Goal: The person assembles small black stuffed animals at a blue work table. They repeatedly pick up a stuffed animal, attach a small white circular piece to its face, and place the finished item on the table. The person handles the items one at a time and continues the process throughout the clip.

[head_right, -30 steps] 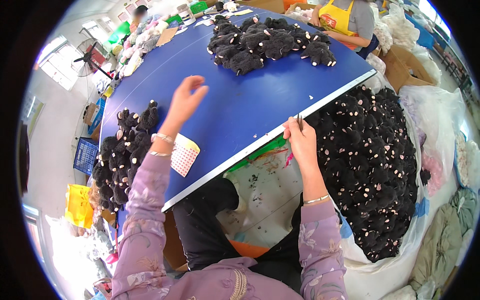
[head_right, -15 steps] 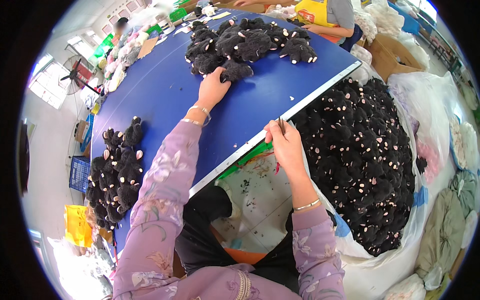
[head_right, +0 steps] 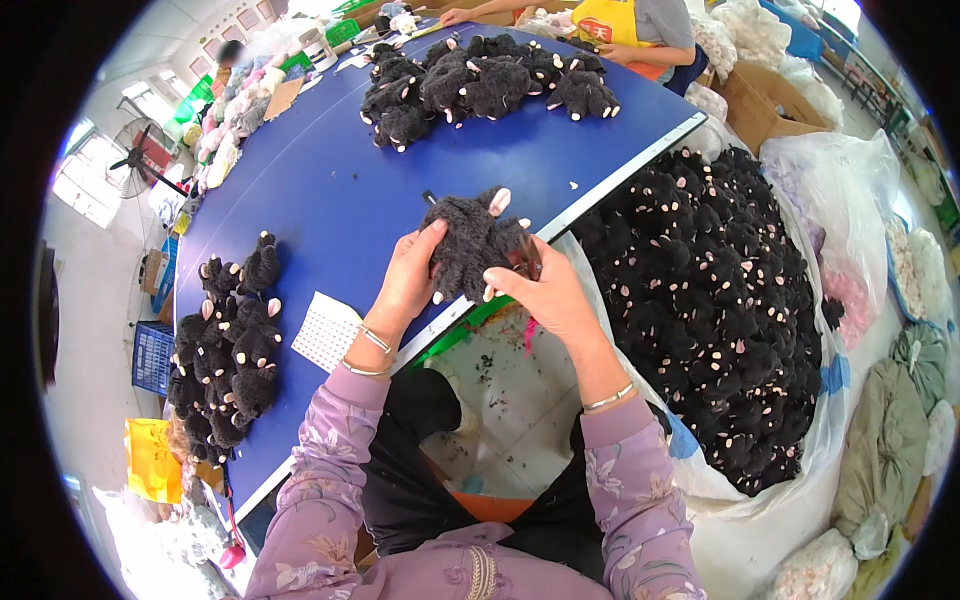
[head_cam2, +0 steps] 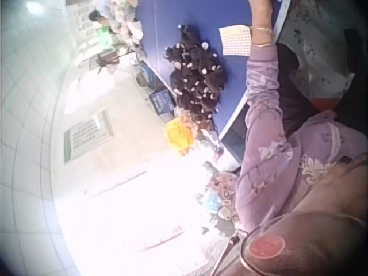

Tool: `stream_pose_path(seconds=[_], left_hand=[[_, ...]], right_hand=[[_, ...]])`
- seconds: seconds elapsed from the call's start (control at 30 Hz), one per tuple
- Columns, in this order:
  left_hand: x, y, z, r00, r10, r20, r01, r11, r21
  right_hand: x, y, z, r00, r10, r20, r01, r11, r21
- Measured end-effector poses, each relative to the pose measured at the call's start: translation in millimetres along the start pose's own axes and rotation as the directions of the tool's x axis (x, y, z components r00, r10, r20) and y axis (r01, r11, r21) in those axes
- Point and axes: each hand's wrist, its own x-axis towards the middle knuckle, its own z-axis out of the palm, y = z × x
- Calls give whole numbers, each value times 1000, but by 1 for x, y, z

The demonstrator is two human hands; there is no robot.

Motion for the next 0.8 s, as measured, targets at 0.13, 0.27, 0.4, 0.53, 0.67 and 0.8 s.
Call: stream_pose_path(seconds=[0.13, 0.27, 0.4, 0.53, 0.67, 0.8], left_hand=[[4, -4, 3, 1000, 22, -13, -23, 998, -62], [3, 1, 8, 999, -14, -35, 10, 991, -132], [-3, 3, 14, 991, 127, 47, -129, 990, 50], [-2, 1, 16, 991, 109, 73, -112, 993, 38], [4, -4, 6, 1000, 22, 11, -21, 996, -87], [5, -1, 8, 997, 40, -65, -48, 991, -125]], right_hand=[[6, 12, -1, 998, 30, -63, -36, 994, -104], [8, 18, -4, 993, 69, -97, -73, 997, -35], [9, 19, 4, 995, -15, -103, 21, 998, 56], [10, 24, 2, 984, -2, -180, 7, 1000, 28], [12, 24, -3, 948, -46, -314, 107, 978, 181], [11, 23, 2, 863, -301, -405, 248, 952, -179]])
